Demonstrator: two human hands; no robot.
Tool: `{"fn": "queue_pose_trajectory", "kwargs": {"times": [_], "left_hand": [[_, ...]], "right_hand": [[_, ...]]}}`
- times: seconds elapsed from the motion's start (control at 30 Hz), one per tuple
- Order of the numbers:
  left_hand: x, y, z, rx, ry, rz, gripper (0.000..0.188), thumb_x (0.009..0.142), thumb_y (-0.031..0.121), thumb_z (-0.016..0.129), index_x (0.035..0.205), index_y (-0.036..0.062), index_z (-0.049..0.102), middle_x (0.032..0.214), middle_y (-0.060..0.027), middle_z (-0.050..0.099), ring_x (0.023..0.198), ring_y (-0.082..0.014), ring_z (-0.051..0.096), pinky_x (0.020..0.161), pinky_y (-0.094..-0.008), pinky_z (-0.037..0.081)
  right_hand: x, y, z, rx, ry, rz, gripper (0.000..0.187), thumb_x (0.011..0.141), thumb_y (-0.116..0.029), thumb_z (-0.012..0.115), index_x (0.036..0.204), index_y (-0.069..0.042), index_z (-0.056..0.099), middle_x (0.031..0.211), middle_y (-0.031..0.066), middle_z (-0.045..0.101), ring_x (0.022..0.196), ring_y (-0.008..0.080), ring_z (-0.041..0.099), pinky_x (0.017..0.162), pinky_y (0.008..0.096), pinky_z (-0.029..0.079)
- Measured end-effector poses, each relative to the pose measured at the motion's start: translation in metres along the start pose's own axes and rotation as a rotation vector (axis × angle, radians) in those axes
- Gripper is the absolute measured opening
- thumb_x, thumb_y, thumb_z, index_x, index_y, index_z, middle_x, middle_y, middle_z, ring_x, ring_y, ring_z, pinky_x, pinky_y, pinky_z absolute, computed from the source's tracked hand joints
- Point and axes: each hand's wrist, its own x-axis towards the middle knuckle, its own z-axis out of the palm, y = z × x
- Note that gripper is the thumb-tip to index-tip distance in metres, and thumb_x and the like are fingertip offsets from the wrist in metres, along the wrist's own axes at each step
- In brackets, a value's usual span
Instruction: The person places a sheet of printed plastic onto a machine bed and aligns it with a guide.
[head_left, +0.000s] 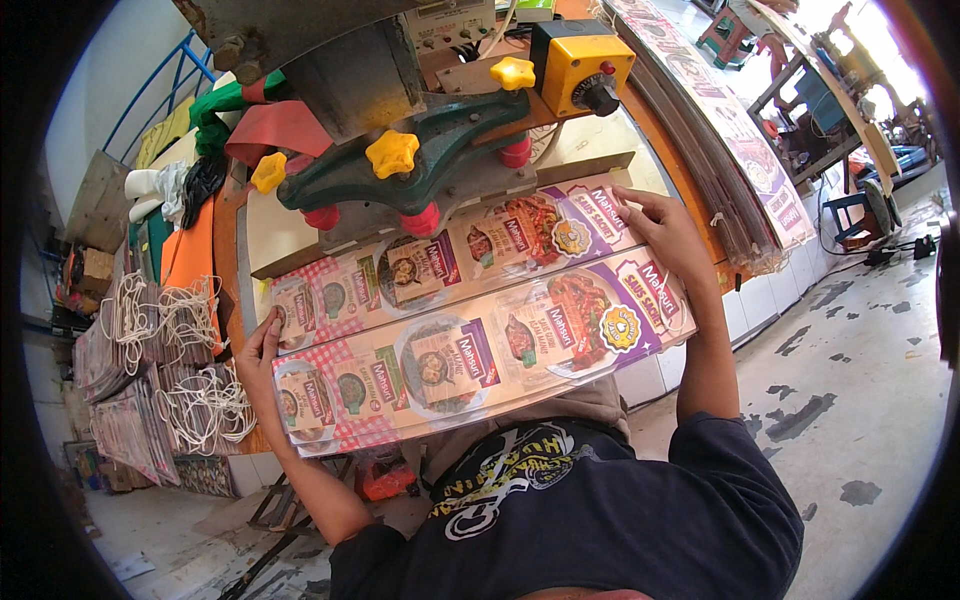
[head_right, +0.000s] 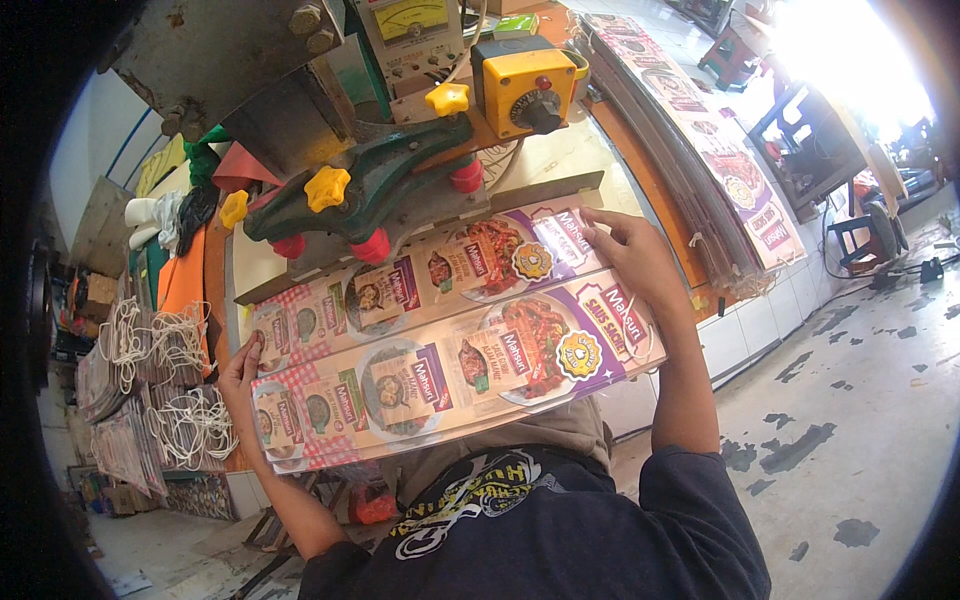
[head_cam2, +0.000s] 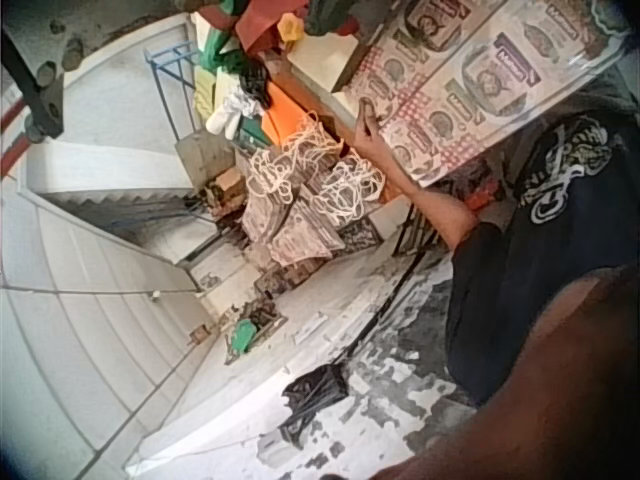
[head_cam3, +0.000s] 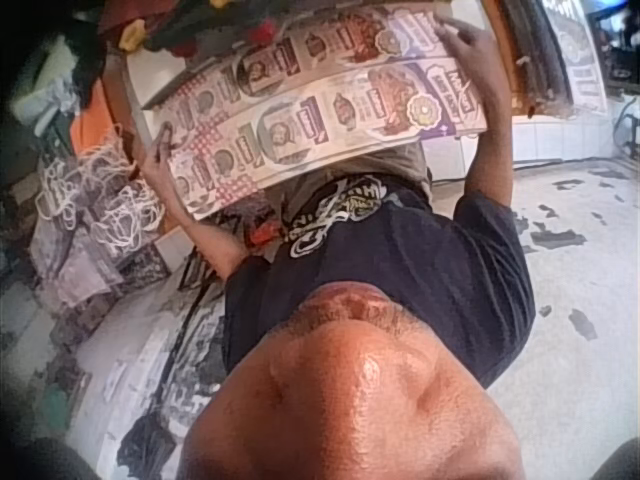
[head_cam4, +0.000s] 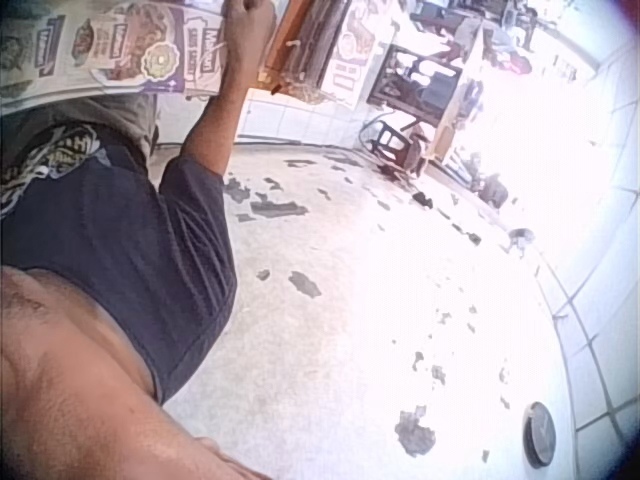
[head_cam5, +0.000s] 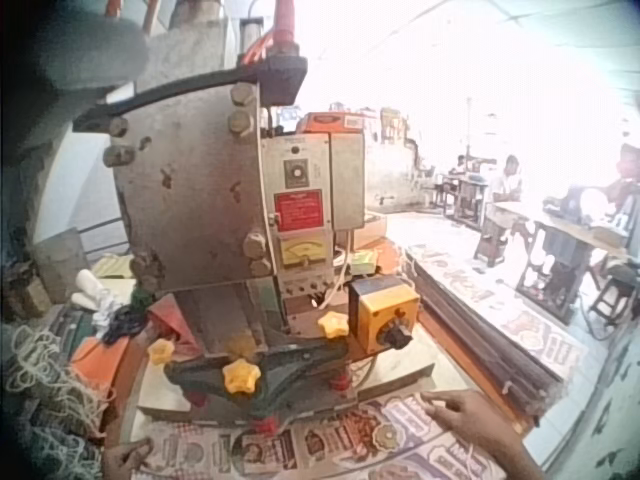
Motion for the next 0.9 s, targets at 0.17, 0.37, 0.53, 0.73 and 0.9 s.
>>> {"fn": "queue_pose_trajectory", "kwargs": {"times": [0.17, 0.37, 0.53, 0.73, 0.9], "left_hand": [[-0.002, 0.008, 0.002, 0.014, 0.003, -0.005, 0.041, 0.098, 0.034, 0.069, 0.127, 0.0044, 0.070, 0.112, -0.0104, 0.075, 0.089, -0.0093, 0.066, 0.081, -0.0247, 0.052], [-0.002, 0.008, 0.002, -0.003, 0.001, -0.007, 0.040, 0.098, 0.033, 0.069, 0.127, 0.0043, 0.070, 0.111, -0.0100, 0.076, 0.088, -0.0088, 0.065, 0.081, -0.0245, 0.051], [0.000, 0.000, 0.001, -0.011, 0.004, -0.002, 0.041, 0.098, 0.033, 0.069, 0.127, 0.0036, 0.070, 0.113, -0.0119, 0.075, 0.096, -0.0108, 0.067, 0.086, -0.0253, 0.051], [-0.001, 0.003, 0.000, -0.009, -0.001, -0.007, 0.040, 0.098, 0.033, 0.069, 0.126, 0.0037, 0.070, 0.113, -0.0130, 0.075, 0.099, -0.0125, 0.068, 0.089, -0.0262, 0.051], [-0.001, 0.004, 0.001, 0.006, -0.002, -0.017, 0.042, 0.098, 0.035, 0.069, 0.126, 0.0039, 0.070, 0.113, -0.0135, 0.075, 0.100, -0.0134, 0.068, 0.089, -0.0267, 0.051]], "right_hand": [[0.000, 0.000, 0.001, -0.009, 0.007, -0.018, 0.040, 0.100, -0.022, 0.065, 0.136, -0.004, 0.064, 0.096, 0.0111, 0.074, 0.071, 0.0058, 0.061, 0.063, 0.0247, 0.050], [-0.002, -0.003, 0.000, 0.026, 0.018, 0.034, 0.038, 0.096, -0.025, 0.069, 0.132, -0.011, 0.068, 0.096, 0.0168, 0.075, 0.075, 0.0129, 0.065, 0.072, 0.0302, 0.051], [-0.002, -0.006, 0.000, 0.013, 0.019, 0.051, 0.038, 0.096, -0.024, 0.069, 0.132, -0.012, 0.068, 0.095, 0.0166, 0.075, 0.074, 0.0124, 0.064, 0.070, 0.0297, 0.050], [-0.002, -0.002, 0.000, 0.025, 0.021, 0.036, 0.038, 0.096, -0.023, 0.069, 0.132, -0.012, 0.068, 0.096, 0.0167, 0.075, 0.074, 0.0120, 0.063, 0.070, 0.0298, 0.050], [-0.001, -0.001, 0.000, 0.030, 0.016, 0.028, 0.037, 0.097, -0.022, 0.068, 0.132, -0.012, 0.068, 0.097, 0.0165, 0.075, 0.074, 0.0121, 0.063, 0.071, 0.0300, 0.050]]}}
